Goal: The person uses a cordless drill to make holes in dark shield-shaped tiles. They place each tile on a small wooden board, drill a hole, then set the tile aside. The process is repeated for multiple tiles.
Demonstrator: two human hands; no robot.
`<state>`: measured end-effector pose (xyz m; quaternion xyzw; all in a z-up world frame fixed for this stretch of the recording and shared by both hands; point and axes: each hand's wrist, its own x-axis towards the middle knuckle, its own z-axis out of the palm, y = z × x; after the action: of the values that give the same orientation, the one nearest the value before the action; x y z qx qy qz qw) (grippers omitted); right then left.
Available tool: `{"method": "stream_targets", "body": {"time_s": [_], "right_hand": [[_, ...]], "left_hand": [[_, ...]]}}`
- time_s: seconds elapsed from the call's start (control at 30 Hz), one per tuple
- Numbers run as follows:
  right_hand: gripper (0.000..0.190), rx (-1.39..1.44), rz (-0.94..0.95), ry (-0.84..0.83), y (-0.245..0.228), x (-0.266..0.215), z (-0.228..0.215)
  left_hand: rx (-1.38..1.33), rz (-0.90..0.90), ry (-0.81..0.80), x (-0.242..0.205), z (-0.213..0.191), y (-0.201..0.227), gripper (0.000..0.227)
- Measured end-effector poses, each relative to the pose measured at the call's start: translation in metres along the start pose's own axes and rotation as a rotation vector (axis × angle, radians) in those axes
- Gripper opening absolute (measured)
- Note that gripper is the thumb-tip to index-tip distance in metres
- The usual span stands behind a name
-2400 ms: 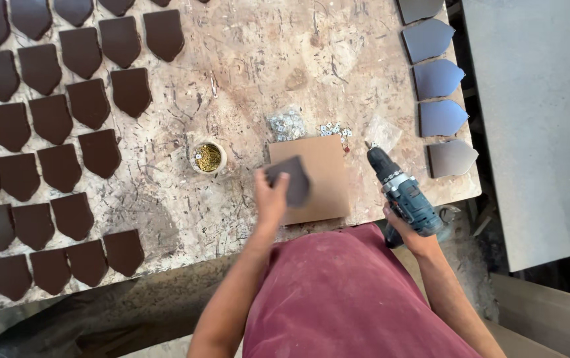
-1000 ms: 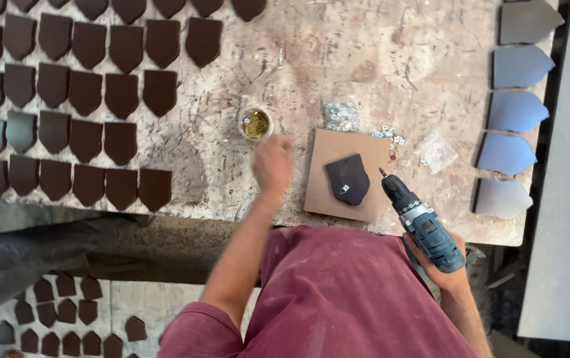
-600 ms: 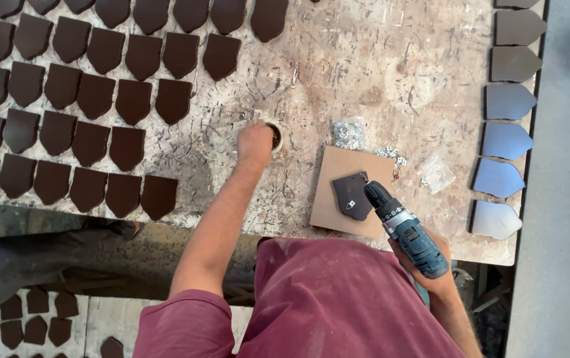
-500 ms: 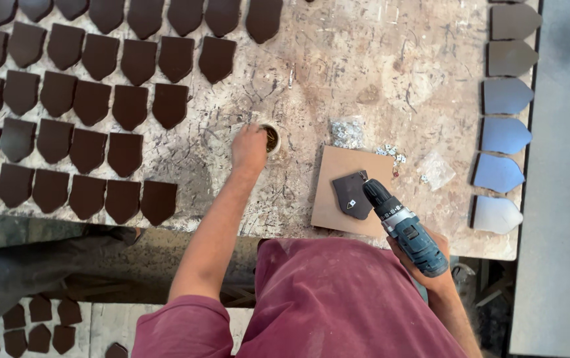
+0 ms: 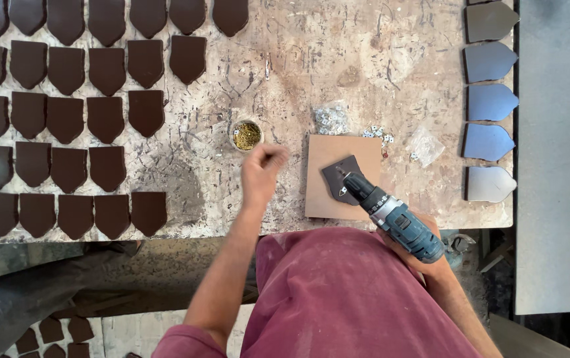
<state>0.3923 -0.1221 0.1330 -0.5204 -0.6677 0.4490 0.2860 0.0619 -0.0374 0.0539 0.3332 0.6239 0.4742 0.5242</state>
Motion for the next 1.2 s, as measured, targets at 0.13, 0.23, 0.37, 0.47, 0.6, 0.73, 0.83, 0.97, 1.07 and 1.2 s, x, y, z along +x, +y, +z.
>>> {"method": "stream_targets", "body": {"time_s": [0.13, 0.23, 0.37, 0.47, 0.6, 0.73, 0.83, 0.97, 1.07, 1.2], "right_hand": [[0.021, 0.042, 0.085, -0.123, 0.002, -0.006, -0.008], [0.020, 0.069, -0.081, -0.163, 0.006, -0.012, -0.014], [0.020, 0.109, -0.151, -0.190, 0.011, -0.009, -0.018], [0.020, 0.123, -0.173, -0.183, 0.015, -0.008, -0.018], [0.020, 0.130, -0.179, -0.169, 0.016, -0.007, -0.020], [0.020, 0.132, -0.183, -0.166, 0.014, -0.006, -0.024], [0.021, 0.128, -0.188, -0.168, 0.012, -0.004, -0.024], [0.021, 0.131, -0.199, -0.172, 0.011, -0.003, -0.025], [0.020, 0.112, -0.212, -0.159, 0.014, -0.003, -0.026], [0.020, 0.124, -0.226, -0.125, 0.021, -0.010, -0.026]], "left_hand": [[-0.189, 0.242, -0.223, -0.047, 0.018, 0.008, 0.010], [-0.334, 0.363, -0.358, -0.055, 0.019, 0.011, 0.014], [-0.384, 0.267, -0.427, -0.056, 0.020, 0.012, 0.010], [-0.454, 0.250, -0.460, -0.063, 0.024, 0.008, 0.013], [-0.564, 0.218, -0.475, -0.068, 0.034, 0.003, 0.012], [-0.655, 0.216, -0.494, -0.068, 0.041, 0.002, 0.010], [-0.603, 0.242, -0.513, -0.065, 0.039, 0.005, 0.009], [-0.534, 0.181, -0.534, -0.063, 0.037, 0.011, 0.009], [-0.551, 0.214, -0.598, -0.060, 0.041, 0.020, 0.009], [-0.464, 0.179, -0.588, -0.056, 0.054, 0.028, 0.018]]}}
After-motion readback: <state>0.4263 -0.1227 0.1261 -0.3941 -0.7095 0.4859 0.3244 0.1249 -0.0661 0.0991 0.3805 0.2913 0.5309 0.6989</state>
